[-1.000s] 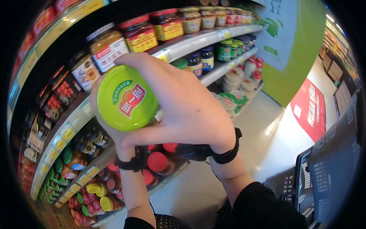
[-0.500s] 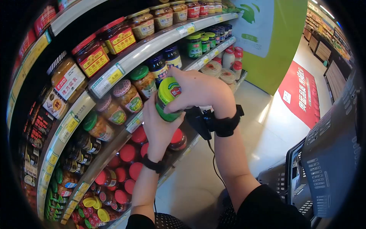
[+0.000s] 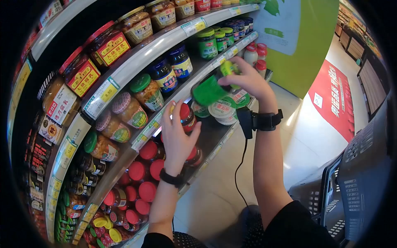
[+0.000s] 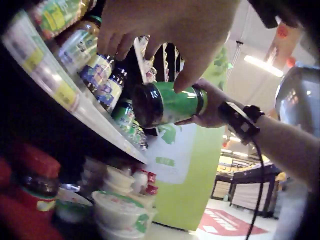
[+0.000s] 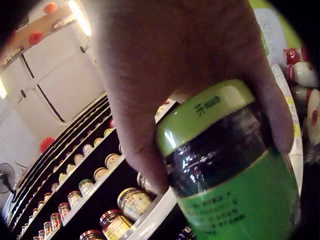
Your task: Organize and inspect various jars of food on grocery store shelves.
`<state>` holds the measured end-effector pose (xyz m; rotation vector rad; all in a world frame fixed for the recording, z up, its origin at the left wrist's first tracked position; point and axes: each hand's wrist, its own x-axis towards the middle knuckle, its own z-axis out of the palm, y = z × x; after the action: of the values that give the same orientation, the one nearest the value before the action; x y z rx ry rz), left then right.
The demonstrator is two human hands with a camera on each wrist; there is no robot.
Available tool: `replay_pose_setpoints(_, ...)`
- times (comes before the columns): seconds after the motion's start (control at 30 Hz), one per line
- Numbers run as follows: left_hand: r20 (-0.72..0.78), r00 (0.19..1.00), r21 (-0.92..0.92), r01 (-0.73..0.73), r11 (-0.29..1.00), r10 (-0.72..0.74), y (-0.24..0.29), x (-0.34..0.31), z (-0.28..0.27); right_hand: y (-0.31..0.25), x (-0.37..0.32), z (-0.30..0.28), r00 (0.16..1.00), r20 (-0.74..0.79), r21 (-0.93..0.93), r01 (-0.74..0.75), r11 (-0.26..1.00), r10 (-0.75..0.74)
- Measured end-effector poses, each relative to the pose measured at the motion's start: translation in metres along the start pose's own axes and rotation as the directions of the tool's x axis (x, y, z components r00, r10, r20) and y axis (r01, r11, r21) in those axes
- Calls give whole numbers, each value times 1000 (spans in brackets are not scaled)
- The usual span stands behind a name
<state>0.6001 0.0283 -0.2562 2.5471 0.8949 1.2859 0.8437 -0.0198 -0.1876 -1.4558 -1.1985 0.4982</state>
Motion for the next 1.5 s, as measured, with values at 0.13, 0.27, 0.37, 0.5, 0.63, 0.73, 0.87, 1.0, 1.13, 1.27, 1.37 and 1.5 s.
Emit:
replay_pose_setpoints(0.13, 52, 999, 330, -17, 944, -1, -38, -8, 0, 30, 19, 4, 884, -467, 19, 5, 1000, 4)
replay_pose_setpoints(0.27, 155, 988, 450, -47, 892, -27, -48, -12, -5, 42, 31, 18, 728, -673, -50, 132, 990, -131)
replay_pose_setpoints(0.37, 189, 981, 494, -58, 867, -42, -51, -16, -6, 47, 49, 21, 731, -588, -266, 230, 936, -346)
replay_pose_setpoints(0.5, 197, 979, 524, -69, 849, -42, -54, -16, -5, 70, 71, 33, 797, -428, -351, 288, 891, -426)
replay_pose_setpoints(0.63, 240, 968, 487, -54, 872, -74, -52, -6, -13, 74, 89, 47, 839, -309, -412, 306, 858, -448)
replay_pose_setpoints(0.73, 307, 947, 441, -48, 896, -100, -41, 2, -25, 60, 98, 53, 901, -221, -371, 275, 887, -372)
replay_pose_setpoints(0.87, 398, 898, 390, 22, 921, -190, -31, 13, -36, 49, 120, 54, 897, -176, -431, 299, 852, -404)
replay_pose_setpoints(1.0, 474, 849, 376, 45, 925, -234, -26, 20, -42, 42, 138, 56, 930, -195, -307, 244, 920, -312)
replay_pose_setpoints(1.13, 534, 792, 378, 90, 921, -296, -21, 25, -45, 43, 152, 59, 895, -109, -404, 358, 842, -433)
replay_pose_setpoints(1.27, 582, 757, 413, 40, 910, -297, -21, 28, -44, 39, 167, 58, 897, -10, -454, 389, 802, -441)
replay_pose_setpoints(1.37, 584, 752, 404, 58, 913, -306, -25, 26, -43, 43, 173, 59, 877, 50, -529, 429, 732, -478)
replay_pose_setpoints(1.5, 592, 730, 459, 43, 887, -342, -24, 27, -40, 35, 175, 59, 899, 54, -607, 375, 701, -435)
